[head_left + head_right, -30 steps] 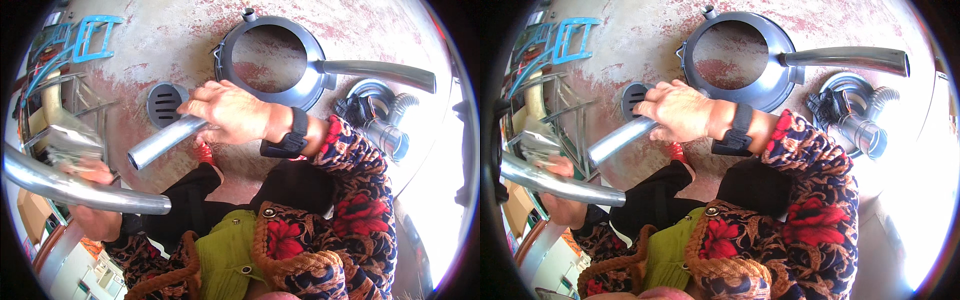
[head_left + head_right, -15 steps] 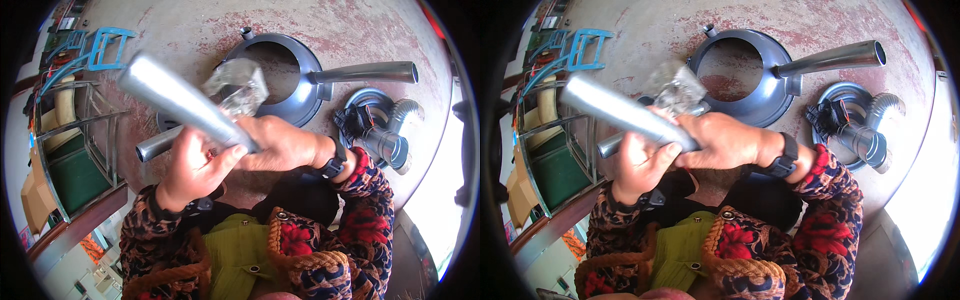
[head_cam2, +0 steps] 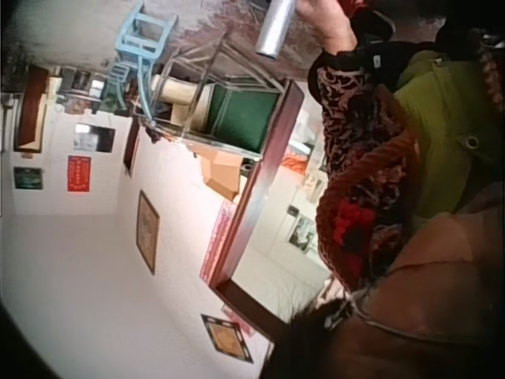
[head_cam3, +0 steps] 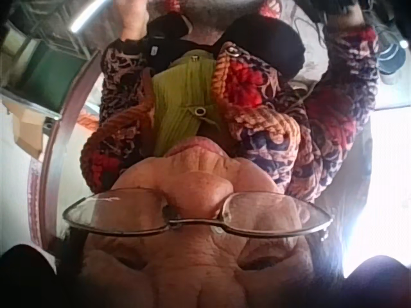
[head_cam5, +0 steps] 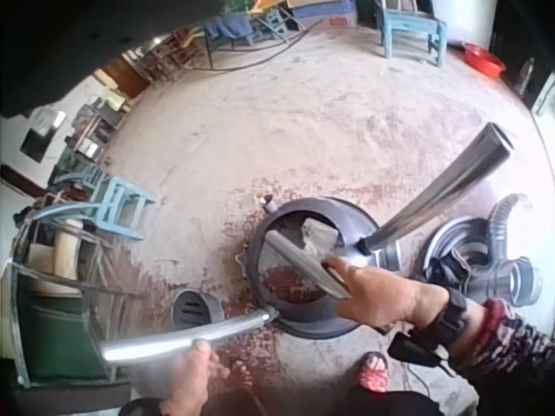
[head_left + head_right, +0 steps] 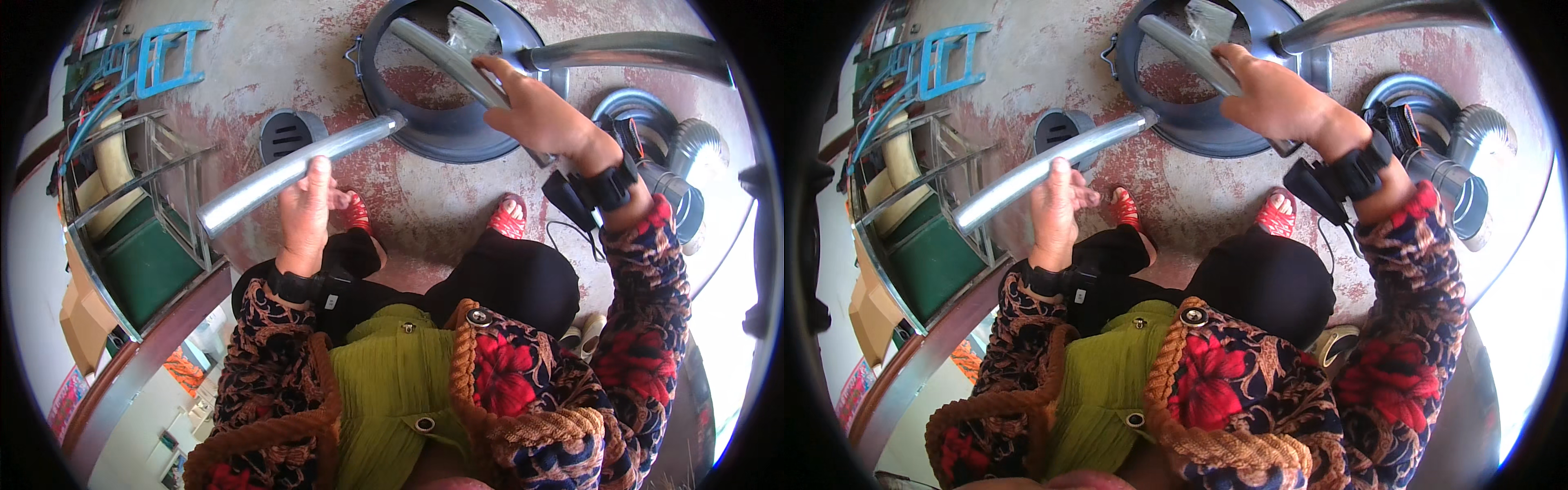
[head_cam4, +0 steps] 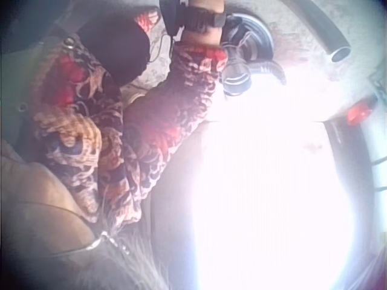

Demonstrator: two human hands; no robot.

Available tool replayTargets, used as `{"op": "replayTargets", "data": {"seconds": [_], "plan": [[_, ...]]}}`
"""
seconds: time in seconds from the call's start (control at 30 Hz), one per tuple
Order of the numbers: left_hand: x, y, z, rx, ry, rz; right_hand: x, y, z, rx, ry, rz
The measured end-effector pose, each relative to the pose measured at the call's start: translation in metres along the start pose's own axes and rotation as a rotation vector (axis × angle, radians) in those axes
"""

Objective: The person sits on the floor and handles several metal pipes, fitting them into a circular metal base. Another person assists by cutting a plastic tie from the pipes. The person continues to align and insert the pipes into the base.

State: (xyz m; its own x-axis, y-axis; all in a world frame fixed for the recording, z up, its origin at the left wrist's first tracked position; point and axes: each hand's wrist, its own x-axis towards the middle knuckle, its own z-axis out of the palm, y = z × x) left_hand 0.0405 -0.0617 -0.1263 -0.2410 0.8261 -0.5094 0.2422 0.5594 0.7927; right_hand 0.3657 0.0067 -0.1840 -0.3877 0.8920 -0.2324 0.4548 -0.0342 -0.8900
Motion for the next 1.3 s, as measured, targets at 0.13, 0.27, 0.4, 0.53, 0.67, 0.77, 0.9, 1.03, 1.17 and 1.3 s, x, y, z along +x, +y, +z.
{"op": "replayTargets", "data": {"seconds": [0.13, 0.27, 0.4, 0.53, 0.67, 0.77, 0.9, 1.03, 1.17, 1.3], "plan": [[0.009, 0.004, 0.0, -0.037, 0.068, 0.291, 0.019, 0.001, 0.006, 0.1, -0.057, 0.103], [0.009, 0.01, 0.003, 0.014, 0.081, 0.359, 0.034, 0.008, 0.011, 0.109, -0.051, 0.187], [-0.001, 0.009, 0.005, 0.129, 0.058, 0.423, 0.041, 0.023, 0.023, 0.02, 0.054, 0.104], [-0.005, 0.003, 0.004, 0.187, 0.036, 0.519, 0.044, 0.03, 0.026, -0.192, 0.053, 0.041], [-0.003, -0.002, -0.002, 0.148, 0.043, 0.457, 0.046, 0.015, 0.024, -0.43, 0.014, 0.024], [0.0, -0.005, -0.006, 0.201, 0.024, 0.498, 0.051, 0.002, 0.024, -0.538, -0.045, 0.061], [0.002, -0.004, -0.011, 0.221, 0.004, 0.525, 0.053, -0.003, 0.027, -0.641, 0.008, 0.022], [0.003, 0.007, -0.016, 0.41, -0.091, 0.644, 0.053, 0.001, 0.028, -0.669, 0.056, 0.0], [0.005, 0.017, -0.017, 0.582, -0.17, 0.744, 0.056, 0.001, 0.025, -0.68, 0.069, -0.01], [0.013, 0.027, -0.021, 0.615, -0.296, 0.928, 0.061, 0.0, 0.024, -0.683, 0.074, -0.014]]}}
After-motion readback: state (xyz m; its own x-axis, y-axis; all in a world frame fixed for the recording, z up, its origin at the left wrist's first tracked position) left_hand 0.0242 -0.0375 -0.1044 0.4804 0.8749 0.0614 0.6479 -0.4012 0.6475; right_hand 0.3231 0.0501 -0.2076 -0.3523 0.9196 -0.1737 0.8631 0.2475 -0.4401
